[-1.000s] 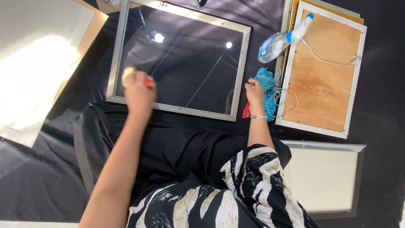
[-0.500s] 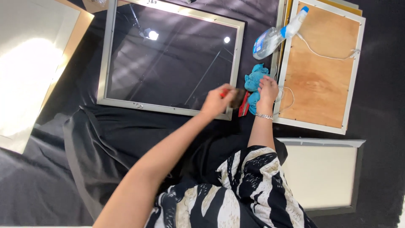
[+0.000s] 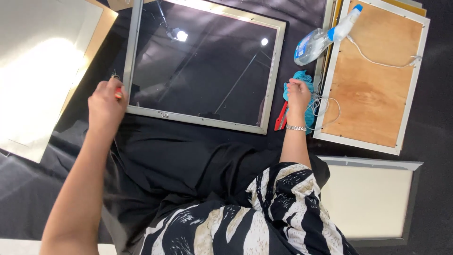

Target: Polishing a glass surface within a frame using a cloth and brush, then inserting a backing board.

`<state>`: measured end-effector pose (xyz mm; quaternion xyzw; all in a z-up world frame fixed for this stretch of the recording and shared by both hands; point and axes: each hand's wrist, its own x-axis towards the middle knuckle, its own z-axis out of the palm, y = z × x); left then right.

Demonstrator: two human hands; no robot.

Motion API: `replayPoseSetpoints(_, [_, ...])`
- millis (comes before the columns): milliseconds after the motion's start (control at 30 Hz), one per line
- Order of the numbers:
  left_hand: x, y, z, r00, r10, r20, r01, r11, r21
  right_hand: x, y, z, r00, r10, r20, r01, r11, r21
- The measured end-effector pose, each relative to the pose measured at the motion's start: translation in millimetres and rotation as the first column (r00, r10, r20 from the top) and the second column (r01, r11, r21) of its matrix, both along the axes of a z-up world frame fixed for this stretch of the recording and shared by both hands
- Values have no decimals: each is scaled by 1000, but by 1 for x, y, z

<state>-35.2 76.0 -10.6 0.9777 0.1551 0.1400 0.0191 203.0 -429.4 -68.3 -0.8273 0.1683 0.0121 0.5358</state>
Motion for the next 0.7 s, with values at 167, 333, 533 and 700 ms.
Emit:
replayPoseSetpoints(167, [44,-118,-9,986,-93,-137,100,994,45,-4,5,3,1000,4,-24,-4,1000,3])
replayPoseSetpoints(333, [122,-276,-43,926,-341,-160,261,888,-378,-2,1,-3,995,-31,-91,36,998,47])
replayPoseSetpoints(533, [207,-357,-41,975,-199,101,180,432,-884,4,3,8,996,-50,-74,56,995,80])
replayPoseSetpoints(700, [230,-308,-80,986,153,-62,-44,-120,-992,12,-2,-19,996,-22,-81,26,998,50])
